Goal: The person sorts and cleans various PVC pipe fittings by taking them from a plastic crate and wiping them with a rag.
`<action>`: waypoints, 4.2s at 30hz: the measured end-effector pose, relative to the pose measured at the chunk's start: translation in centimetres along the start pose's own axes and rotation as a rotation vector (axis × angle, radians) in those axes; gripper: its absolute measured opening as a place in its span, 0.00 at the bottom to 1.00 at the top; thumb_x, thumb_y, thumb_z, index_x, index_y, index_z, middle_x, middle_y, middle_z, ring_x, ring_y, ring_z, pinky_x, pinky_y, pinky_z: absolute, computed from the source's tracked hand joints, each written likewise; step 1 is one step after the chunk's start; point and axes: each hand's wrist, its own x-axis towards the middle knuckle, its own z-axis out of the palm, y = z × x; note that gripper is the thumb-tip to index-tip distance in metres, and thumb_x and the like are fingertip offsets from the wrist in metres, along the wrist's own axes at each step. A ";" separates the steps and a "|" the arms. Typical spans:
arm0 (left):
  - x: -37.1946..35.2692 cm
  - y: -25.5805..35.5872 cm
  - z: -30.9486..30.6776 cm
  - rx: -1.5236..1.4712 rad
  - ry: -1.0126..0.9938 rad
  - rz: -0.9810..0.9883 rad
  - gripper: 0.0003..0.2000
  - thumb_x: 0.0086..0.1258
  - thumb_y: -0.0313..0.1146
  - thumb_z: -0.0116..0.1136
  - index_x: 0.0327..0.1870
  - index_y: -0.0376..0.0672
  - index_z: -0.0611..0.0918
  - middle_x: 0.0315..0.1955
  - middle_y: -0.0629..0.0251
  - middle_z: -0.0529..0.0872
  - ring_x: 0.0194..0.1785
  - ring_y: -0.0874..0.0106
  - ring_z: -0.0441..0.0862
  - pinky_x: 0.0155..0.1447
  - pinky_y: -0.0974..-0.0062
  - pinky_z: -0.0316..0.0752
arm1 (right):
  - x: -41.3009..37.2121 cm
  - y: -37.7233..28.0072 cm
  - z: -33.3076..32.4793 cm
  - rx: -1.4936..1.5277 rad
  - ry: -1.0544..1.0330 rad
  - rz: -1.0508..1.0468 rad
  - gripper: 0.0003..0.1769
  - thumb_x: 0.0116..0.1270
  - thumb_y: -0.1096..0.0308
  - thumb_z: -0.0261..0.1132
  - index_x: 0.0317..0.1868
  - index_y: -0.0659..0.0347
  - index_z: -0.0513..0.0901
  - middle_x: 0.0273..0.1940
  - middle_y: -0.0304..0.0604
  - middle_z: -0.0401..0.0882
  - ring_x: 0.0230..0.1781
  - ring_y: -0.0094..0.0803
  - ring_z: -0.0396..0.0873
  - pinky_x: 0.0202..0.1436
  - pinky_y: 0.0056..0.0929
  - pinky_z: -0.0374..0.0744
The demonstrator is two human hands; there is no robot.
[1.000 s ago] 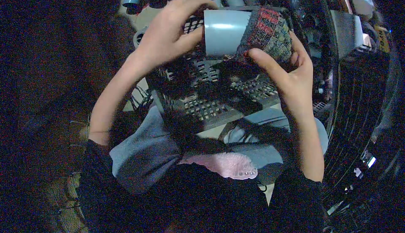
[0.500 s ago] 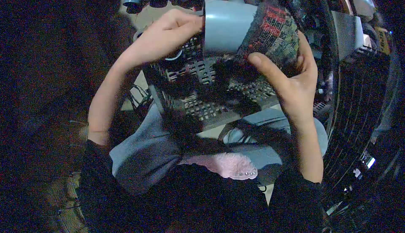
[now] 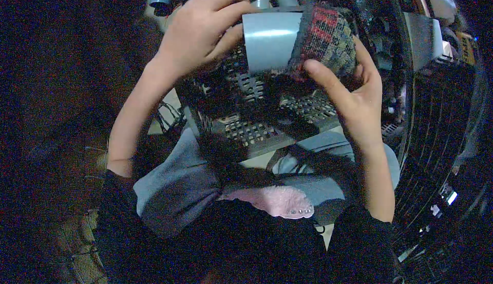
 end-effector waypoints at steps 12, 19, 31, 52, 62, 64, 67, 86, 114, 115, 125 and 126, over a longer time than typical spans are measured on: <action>0.0 2.3 0.7 -0.986 -0.380 -0.574 0.28 0.74 0.51 0.38 0.28 0.32 0.80 0.17 0.66 0.81 0.23 0.79 0.75 0.30 0.77 0.69 | -0.5 0.4 -1.0 -0.044 0.046 0.004 0.25 0.63 0.63 0.65 0.56 0.68 0.72 0.48 0.40 0.79 0.46 0.24 0.75 0.54 0.24 0.71; 0.4 2.9 0.2 -1.157 -0.442 -0.751 0.27 0.72 0.52 0.38 0.36 0.36 0.83 0.19 0.63 0.83 0.24 0.78 0.79 0.35 0.78 0.72 | -0.6 0.6 -0.5 0.057 0.059 0.041 0.20 0.62 0.64 0.65 0.52 0.66 0.75 0.45 0.39 0.79 0.43 0.23 0.76 0.51 0.23 0.72; -0.1 4.0 1.1 -1.163 -0.471 -0.574 0.21 0.73 0.45 0.35 0.34 0.40 0.81 0.16 0.62 0.81 0.23 0.69 0.78 0.35 0.71 0.72 | -1.1 -0.2 0.5 -0.091 0.089 0.104 0.18 0.55 0.67 0.71 0.45 0.65 0.79 0.41 0.40 0.81 0.39 0.23 0.79 0.46 0.23 0.76; -1.9 5.7 4.5 -1.176 0.135 -0.532 0.36 0.52 0.42 0.72 0.60 0.37 0.66 0.50 0.60 0.76 0.55 0.73 0.71 0.62 0.74 0.64 | -1.3 1.0 0.1 0.488 -0.085 0.350 0.22 0.59 0.66 0.68 0.52 0.65 0.74 0.43 0.39 0.80 0.41 0.27 0.79 0.49 0.30 0.77; -2.2 2.8 4.6 -1.741 0.171 -0.793 0.37 0.60 0.61 0.53 0.62 0.40 0.65 0.52 0.60 0.75 0.56 0.68 0.73 0.60 0.66 0.70 | -1.2 3.8 -6.2 -0.899 0.008 -0.282 0.29 0.68 0.65 0.54 0.68 0.62 0.59 0.64 0.53 0.63 0.60 0.42 0.68 0.60 0.35 0.67; -1.7 2.3 3.5 -1.643 0.017 -0.807 0.45 0.57 0.72 0.43 0.65 0.39 0.62 0.56 0.53 0.74 0.57 0.61 0.75 0.61 0.60 0.71 | -1.2 4.0 -4.3 -0.017 0.184 -0.236 0.24 0.73 0.62 0.45 0.65 0.66 0.64 0.59 0.49 0.71 0.60 0.40 0.69 0.65 0.34 0.63; -1.3 3.3 3.2 -1.554 0.032 -0.870 0.39 0.64 0.68 0.36 0.61 0.39 0.66 0.51 0.59 0.75 0.53 0.69 0.75 0.59 0.68 0.70 | -2.3 2.0 -3.4 0.717 0.231 -0.085 0.26 0.73 0.57 0.43 0.67 0.59 0.59 0.67 0.49 0.59 0.67 0.42 0.59 0.68 0.43 0.60; -2.3 4.9 4.0 -0.660 -0.016 -0.570 0.20 0.71 0.49 0.42 0.40 0.40 0.79 0.28 0.54 0.82 0.33 0.54 0.80 0.37 0.64 0.73 | -2.4 3.2 0.5 -0.377 -0.122 -0.171 0.15 0.54 0.75 0.68 0.43 0.68 0.80 0.39 0.44 0.83 0.39 0.28 0.80 0.47 0.27 0.75; -3.4 4.4 4.8 -0.360 0.173 -0.417 0.34 0.63 0.59 0.50 0.54 0.35 0.63 0.41 0.44 0.75 0.34 0.47 0.79 0.37 0.59 0.76 | -1.4 3.7 0.5 -0.101 -0.003 0.067 0.11 0.61 0.70 0.65 0.42 0.67 0.81 0.38 0.39 0.83 0.40 0.22 0.78 0.48 0.22 0.73; -3.6 4.2 5.0 -0.291 0.180 -0.363 0.35 0.61 0.60 0.53 0.55 0.35 0.63 0.43 0.45 0.74 0.34 0.48 0.79 0.36 0.59 0.76 | -1.3 3.6 0.5 -0.075 0.007 0.126 0.11 0.62 0.68 0.65 0.42 0.66 0.81 0.37 0.39 0.83 0.39 0.22 0.78 0.48 0.22 0.73; -2.4 2.3 3.5 -0.151 0.275 0.112 0.43 0.46 0.55 0.69 0.61 0.43 0.62 0.51 0.51 0.70 0.46 0.53 0.76 0.47 0.62 0.76 | -1.1 2.4 0.0 0.134 0.049 0.341 0.13 0.63 0.58 0.64 0.41 0.59 0.78 0.30 0.29 0.74 0.26 0.14 0.68 0.28 0.14 0.64; -2.3 2.1 3.3 -0.223 0.273 0.098 0.40 0.50 0.54 0.67 0.60 0.44 0.63 0.50 0.51 0.70 0.46 0.53 0.76 0.48 0.62 0.75 | -1.1 2.4 -0.2 0.164 0.040 0.345 0.15 0.63 0.60 0.65 0.44 0.61 0.80 0.34 0.31 0.79 0.30 0.14 0.73 0.32 0.14 0.69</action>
